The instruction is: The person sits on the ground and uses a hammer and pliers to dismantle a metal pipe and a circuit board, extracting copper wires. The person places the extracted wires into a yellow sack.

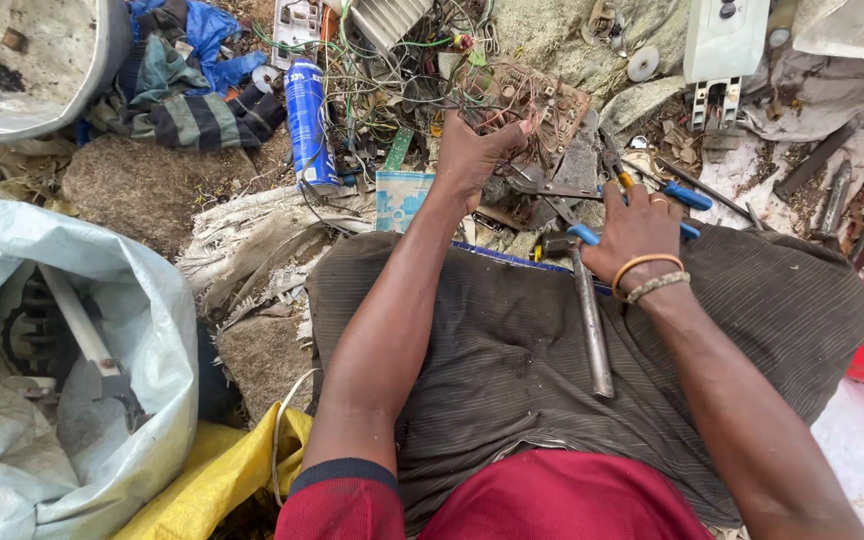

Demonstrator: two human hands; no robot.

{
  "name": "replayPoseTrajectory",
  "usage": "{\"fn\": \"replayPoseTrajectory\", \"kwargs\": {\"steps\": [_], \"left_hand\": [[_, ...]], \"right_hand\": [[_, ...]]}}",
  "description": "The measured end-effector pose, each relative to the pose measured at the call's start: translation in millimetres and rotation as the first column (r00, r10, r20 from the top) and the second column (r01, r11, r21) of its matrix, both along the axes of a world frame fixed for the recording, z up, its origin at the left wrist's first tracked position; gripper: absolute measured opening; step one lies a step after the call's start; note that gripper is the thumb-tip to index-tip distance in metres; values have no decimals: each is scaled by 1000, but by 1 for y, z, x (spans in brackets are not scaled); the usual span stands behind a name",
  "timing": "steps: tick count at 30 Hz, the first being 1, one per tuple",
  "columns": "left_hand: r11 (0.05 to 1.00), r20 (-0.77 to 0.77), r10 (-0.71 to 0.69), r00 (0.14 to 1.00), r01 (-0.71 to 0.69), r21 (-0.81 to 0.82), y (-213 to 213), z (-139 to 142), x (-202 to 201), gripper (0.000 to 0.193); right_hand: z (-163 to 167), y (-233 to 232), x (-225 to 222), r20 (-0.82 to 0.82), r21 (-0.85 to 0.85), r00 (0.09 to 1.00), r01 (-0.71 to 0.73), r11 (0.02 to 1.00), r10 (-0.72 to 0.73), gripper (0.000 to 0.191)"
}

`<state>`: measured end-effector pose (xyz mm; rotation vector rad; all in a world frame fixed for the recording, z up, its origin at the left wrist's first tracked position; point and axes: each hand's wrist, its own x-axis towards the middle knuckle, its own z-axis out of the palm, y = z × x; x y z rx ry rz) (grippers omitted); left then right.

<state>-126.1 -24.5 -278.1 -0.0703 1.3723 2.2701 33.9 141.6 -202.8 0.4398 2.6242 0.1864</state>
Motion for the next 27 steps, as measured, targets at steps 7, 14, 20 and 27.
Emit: {"fn": "replayPoseTrajectory", "kwargs": {"steps": [7, 14, 20, 27], "left_hand": [[1000, 32, -28, 999, 28, -3, -2, 5, 2, 82], [989, 89, -146, 985, 146, 7, 2, -5, -2, 63], [992, 74, -16, 997, 7, 126, -6, 6, -7, 68], [981, 175, -107, 979, 75, 180, -26, 14, -24, 26]], "right_hand": [[-13, -7, -19, 6, -196, 997, 74, 978, -74, 82], [-20, -8, -23, -17, -168, 1000, 18, 986, -21, 70], [-23, -2, -21, 76, -204, 993, 101, 974, -87, 59], [4, 30, -2, -87, -68, 984, -164, 984, 158, 86]]}}
